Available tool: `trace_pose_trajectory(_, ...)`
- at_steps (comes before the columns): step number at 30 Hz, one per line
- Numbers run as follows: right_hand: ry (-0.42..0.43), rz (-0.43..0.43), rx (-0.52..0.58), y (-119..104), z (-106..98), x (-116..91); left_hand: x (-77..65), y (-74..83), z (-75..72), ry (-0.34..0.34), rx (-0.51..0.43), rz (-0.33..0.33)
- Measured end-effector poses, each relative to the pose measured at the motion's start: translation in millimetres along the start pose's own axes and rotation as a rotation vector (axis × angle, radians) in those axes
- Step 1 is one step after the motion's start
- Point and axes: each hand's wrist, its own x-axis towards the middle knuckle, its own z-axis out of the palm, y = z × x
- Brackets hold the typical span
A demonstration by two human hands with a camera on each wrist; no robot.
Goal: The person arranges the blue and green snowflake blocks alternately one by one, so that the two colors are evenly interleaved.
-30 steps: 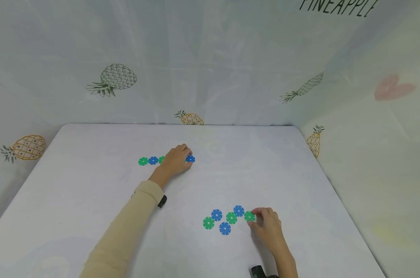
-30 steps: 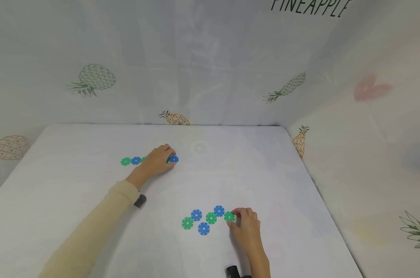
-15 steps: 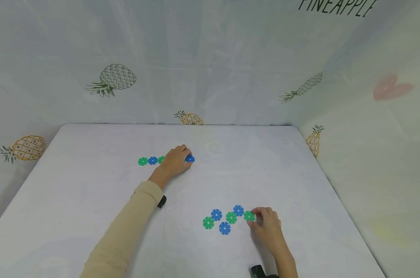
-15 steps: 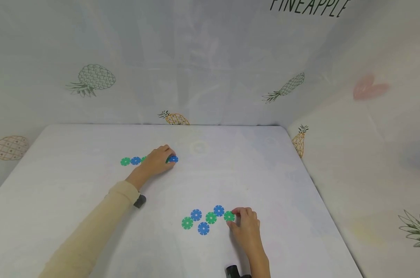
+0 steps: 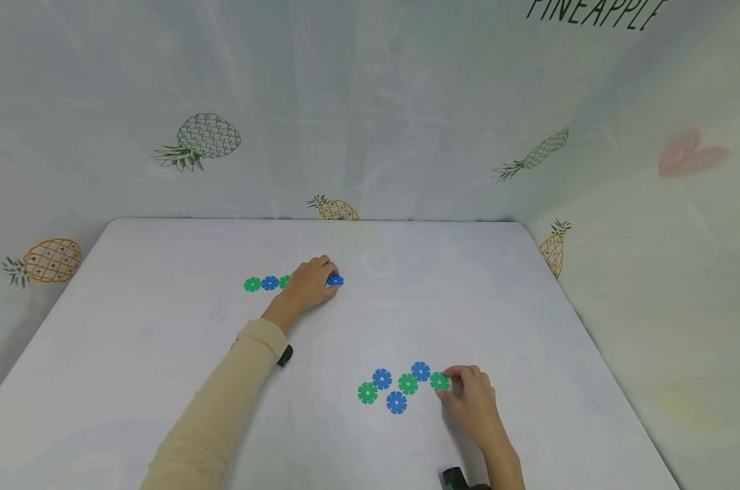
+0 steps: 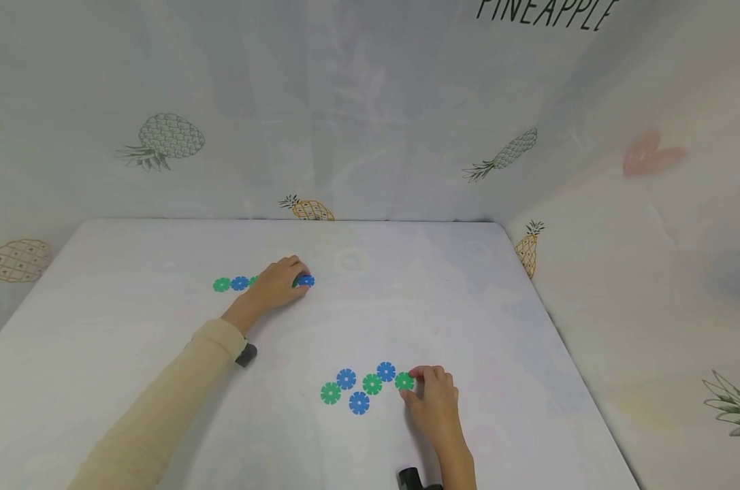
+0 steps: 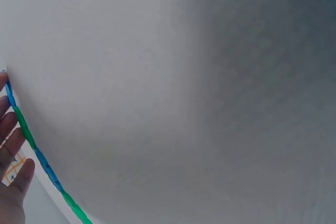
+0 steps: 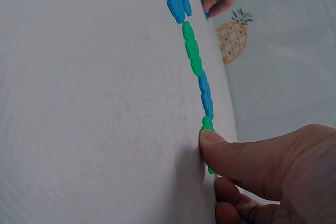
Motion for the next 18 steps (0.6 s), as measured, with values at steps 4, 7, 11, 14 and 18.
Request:
trace_pose_trajectory(4, 0.0, 0.002, 0.0, -0.7, -0.1, -0.2, -0.1, -0.6, 0.4, 0.004, -0.009, -0.001)
trace_pose_trajectory(7, -0.001, 0.012, 0.005, -2.4, 0.0, -0.3, 0.3, -0.9, 0.4, 0.003, -0.013, 0.002)
trace_pose_trajectory(11, 0.006, 0.022, 0.018, -5.1, 0.5, -0.7, 0.7, -0.5, 0.2, -0.006, -0.013, 0.001)
trace_pose_trajectory(14, 0.008, 0.021, 0.029, -6.1, 0.5, -0.5, 0.4, 0.1, -0.6, -0.012, -0.012, -0.002)
trace_pose_trajectory(18, -0.01, 0.005, 0.029, -5.5, -1.2, 0.6, 0.0, 0.9, -2.5, -0.014, -0.017, -0.002)
